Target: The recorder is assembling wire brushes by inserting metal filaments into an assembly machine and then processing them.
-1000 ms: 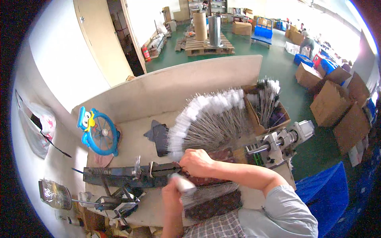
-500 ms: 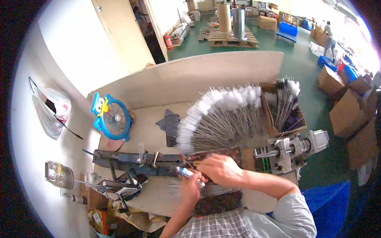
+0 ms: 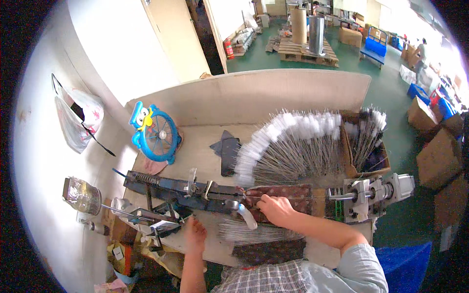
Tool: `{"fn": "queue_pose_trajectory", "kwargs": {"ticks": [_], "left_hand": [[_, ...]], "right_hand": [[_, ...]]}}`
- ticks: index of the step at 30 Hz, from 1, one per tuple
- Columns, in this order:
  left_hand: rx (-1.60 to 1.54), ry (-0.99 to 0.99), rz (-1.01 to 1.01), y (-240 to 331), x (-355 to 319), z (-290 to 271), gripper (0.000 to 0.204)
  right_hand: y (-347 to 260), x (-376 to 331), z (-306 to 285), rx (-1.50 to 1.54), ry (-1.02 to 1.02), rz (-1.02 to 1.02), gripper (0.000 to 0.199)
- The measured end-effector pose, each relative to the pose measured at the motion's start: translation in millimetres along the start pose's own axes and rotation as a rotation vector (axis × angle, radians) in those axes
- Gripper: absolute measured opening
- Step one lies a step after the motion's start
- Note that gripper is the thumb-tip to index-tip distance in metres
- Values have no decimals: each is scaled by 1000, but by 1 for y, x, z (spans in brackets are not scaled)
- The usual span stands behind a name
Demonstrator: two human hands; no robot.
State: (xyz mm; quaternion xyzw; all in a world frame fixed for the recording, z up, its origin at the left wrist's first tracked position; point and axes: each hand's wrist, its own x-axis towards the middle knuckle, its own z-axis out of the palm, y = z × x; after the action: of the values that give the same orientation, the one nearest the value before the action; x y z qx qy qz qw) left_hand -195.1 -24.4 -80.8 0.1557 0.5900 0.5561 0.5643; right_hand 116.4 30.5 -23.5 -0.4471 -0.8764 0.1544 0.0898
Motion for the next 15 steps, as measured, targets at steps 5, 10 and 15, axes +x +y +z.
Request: {"fn": "queue_pose_trajectory", "kwargs": {"ticks": [5,10,15], "left_hand": [[-309,137,-60,26,-8,-14,27],[-404,92,-71,16,4,-32,16],[-437,118,-43,20,-6,-16,14]], "right_hand": [[-5,-6,-4,-11,53,-15,18],[-6,-4,-10,34,-14,79,19],[-5,-6,-12,6,-73,127,19]]}}
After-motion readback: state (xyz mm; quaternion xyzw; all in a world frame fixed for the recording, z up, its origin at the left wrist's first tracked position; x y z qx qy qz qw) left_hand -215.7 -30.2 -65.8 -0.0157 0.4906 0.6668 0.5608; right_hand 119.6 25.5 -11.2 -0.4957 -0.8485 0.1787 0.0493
